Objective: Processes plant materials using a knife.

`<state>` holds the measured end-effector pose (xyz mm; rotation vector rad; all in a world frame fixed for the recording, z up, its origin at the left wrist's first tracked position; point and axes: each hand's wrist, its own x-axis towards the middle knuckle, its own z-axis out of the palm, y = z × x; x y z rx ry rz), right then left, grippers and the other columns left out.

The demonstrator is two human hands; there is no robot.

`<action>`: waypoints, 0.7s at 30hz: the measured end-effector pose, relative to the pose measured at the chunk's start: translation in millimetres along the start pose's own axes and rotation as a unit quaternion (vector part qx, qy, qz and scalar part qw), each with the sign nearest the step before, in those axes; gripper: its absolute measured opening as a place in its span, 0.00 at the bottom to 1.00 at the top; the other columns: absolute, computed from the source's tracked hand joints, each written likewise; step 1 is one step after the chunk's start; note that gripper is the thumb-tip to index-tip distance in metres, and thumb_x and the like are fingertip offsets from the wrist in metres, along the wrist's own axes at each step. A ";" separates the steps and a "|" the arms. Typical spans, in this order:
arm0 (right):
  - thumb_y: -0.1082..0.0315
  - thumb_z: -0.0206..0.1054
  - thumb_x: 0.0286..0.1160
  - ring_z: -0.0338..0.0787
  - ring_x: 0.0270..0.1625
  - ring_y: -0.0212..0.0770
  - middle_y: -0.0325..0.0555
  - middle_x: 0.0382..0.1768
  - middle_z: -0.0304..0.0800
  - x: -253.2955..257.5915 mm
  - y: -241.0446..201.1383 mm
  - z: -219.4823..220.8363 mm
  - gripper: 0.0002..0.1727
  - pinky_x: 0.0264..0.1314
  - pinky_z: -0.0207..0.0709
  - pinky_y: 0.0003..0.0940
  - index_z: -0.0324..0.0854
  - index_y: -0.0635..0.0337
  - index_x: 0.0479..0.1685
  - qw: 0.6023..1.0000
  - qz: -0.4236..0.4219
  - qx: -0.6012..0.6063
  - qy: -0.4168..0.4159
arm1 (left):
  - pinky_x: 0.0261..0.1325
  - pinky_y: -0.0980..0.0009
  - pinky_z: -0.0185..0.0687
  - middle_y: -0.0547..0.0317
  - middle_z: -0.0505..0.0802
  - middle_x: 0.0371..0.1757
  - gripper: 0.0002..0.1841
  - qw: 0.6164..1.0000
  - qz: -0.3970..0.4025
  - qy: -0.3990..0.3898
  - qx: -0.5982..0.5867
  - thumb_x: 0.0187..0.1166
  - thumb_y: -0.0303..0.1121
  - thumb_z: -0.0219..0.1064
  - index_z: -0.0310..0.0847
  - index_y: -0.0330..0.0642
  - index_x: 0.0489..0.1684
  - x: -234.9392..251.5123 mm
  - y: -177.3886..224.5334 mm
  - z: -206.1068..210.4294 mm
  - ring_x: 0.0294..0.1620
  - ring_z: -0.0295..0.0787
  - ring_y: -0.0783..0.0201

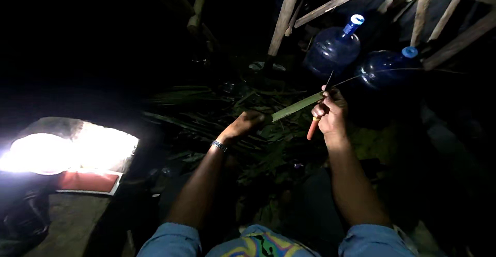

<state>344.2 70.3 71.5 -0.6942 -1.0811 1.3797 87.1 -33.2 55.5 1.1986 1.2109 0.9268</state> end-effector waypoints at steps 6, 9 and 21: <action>0.59 0.64 0.78 0.70 0.12 0.24 0.34 0.23 0.82 -12.0 10.0 8.4 0.12 0.15 0.67 0.17 0.73 0.46 0.57 0.969 0.154 -0.040 -0.191 | 0.30 0.71 0.81 0.56 0.87 0.28 0.11 0.987 0.099 0.105 0.074 0.89 0.31 0.59 0.85 0.33 0.49 13.4 -15.3 2.6 0.22 0.79 0.69; 0.66 0.67 0.74 0.71 0.14 0.24 0.37 0.23 0.82 -17.0 21.3 25.0 0.13 0.17 0.67 0.17 0.73 0.50 0.53 0.941 0.228 -0.033 -0.247 | 0.28 0.72 0.82 0.56 0.89 0.29 0.11 0.979 0.123 0.154 0.057 0.89 0.32 0.58 0.86 0.35 0.50 11.4 -15.7 1.2 0.22 0.81 0.68; 0.71 0.59 0.82 0.82 0.23 0.29 0.37 0.30 0.88 -15.5 30.1 23.7 0.07 0.28 0.80 0.24 0.83 0.53 0.44 0.973 0.076 -0.132 -0.171 | 0.25 0.70 0.81 0.56 0.90 0.31 0.11 0.961 0.126 0.242 0.043 0.90 0.35 0.59 0.86 0.39 0.52 8.4 -11.4 4.6 0.20 0.81 0.66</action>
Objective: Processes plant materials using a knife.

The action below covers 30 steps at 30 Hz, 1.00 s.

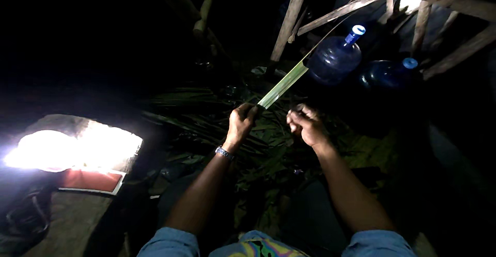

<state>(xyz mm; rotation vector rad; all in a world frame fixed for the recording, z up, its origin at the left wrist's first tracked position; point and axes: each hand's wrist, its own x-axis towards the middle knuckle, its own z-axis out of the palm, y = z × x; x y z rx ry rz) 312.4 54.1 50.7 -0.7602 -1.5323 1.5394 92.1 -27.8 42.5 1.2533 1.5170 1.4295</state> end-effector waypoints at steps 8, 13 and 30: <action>0.76 0.65 0.80 0.81 0.26 0.26 0.40 0.30 0.86 -5.7 -11.5 34.8 0.13 0.29 0.75 0.19 0.76 0.66 0.60 0.977 0.176 -0.080 -0.084 | 0.27 0.73 0.80 0.57 0.91 0.31 0.10 0.997 -0.003 -0.069 -0.026 0.88 0.28 0.58 0.86 0.35 0.50 -4.6 -0.5 9.2 0.22 0.82 0.69; 0.75 0.66 0.78 0.78 0.18 0.23 0.35 0.20 0.85 -9.1 -16.1 39.4 0.10 0.21 0.70 0.15 0.74 0.61 0.53 0.968 0.209 -0.027 -0.135 | 0.26 0.74 0.76 0.59 0.88 0.27 0.10 0.991 -0.034 -0.110 -0.068 0.86 0.29 0.59 0.87 0.38 0.45 -3.1 2.3 7.7 0.21 0.78 0.71; 0.78 0.69 0.72 0.73 0.18 0.20 0.33 0.25 0.88 -8.7 -14.7 26.6 0.21 0.20 0.65 0.13 0.83 0.60 0.66 0.992 0.069 -0.042 -0.100 | 0.19 0.85 0.65 0.67 0.83 0.22 0.12 0.956 -0.095 -0.214 -0.178 0.84 0.24 0.53 0.86 0.39 0.43 -2.7 16.6 -3.1 0.17 0.70 0.79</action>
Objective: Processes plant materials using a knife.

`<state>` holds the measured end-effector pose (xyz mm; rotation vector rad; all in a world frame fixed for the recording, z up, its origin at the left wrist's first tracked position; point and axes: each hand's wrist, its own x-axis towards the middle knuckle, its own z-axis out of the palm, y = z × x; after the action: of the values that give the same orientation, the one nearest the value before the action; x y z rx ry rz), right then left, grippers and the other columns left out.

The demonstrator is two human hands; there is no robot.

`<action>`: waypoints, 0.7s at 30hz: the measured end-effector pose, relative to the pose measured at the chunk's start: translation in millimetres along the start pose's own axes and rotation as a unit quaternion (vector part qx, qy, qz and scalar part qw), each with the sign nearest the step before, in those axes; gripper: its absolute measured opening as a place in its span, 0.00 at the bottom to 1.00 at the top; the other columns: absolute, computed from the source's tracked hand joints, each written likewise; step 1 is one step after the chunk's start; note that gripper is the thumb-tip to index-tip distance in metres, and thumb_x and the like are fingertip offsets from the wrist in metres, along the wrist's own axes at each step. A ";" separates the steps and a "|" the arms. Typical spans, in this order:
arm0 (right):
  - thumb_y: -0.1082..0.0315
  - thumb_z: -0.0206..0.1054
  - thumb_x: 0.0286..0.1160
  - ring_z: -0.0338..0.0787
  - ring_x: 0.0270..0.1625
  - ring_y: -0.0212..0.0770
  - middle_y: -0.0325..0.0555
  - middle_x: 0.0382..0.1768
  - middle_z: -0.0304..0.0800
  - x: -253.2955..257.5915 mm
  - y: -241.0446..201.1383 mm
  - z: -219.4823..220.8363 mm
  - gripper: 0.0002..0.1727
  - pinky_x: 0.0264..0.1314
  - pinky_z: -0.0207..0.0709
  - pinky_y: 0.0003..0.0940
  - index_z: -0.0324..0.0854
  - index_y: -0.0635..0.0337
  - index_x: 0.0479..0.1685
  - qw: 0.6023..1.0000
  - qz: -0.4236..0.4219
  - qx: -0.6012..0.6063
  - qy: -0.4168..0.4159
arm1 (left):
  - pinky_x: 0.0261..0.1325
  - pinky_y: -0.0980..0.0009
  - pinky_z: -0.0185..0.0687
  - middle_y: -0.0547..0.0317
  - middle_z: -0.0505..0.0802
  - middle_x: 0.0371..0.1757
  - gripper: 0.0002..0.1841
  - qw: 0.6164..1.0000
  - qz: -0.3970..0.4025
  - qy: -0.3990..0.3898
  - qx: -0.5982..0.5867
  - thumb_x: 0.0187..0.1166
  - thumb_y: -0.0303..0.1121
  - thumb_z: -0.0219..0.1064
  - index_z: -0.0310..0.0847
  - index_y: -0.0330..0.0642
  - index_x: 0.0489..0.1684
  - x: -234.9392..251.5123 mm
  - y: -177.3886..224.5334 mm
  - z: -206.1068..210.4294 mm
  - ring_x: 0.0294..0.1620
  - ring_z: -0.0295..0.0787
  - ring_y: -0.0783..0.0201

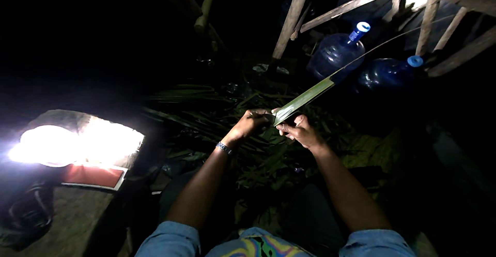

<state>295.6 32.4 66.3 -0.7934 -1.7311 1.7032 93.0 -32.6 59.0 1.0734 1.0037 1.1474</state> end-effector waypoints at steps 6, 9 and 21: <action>0.77 0.67 0.74 0.73 0.20 0.19 0.30 0.24 0.87 -0.6 3.7 -3.3 0.16 0.23 0.66 0.14 0.88 0.59 0.59 0.998 -0.049 -0.036 0.019 | 0.21 0.85 0.65 0.69 0.81 0.22 0.11 1.000 -0.024 -0.015 -0.005 0.87 0.26 0.53 0.84 0.40 0.41 0.5 2.3 2.1 0.17 0.69 0.80; 0.76 0.68 0.74 0.73 0.19 0.19 0.29 0.23 0.86 -0.7 6.4 -3.3 0.12 0.23 0.66 0.14 0.90 0.59 0.53 0.995 -0.076 -0.057 0.039 | 0.19 0.86 0.63 0.68 0.81 0.21 0.11 0.999 -0.035 -0.013 -0.007 0.87 0.26 0.54 0.84 0.40 0.40 1.0 2.8 1.7 0.16 0.69 0.80; 0.78 0.68 0.74 0.84 0.32 0.19 0.43 0.39 0.94 6.7 15.1 8.2 0.06 0.38 0.79 0.19 0.90 0.69 0.43 0.945 -0.164 -0.206 0.193 | 0.22 0.84 0.65 0.68 0.81 0.22 0.11 0.999 0.006 0.019 0.047 0.87 0.31 0.55 0.84 0.46 0.38 8.7 -6.2 -1.4 0.18 0.70 0.78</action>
<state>285.3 32.2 51.0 -0.8857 -1.8302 0.9047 94.0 -24.3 52.1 1.1375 1.0912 1.1442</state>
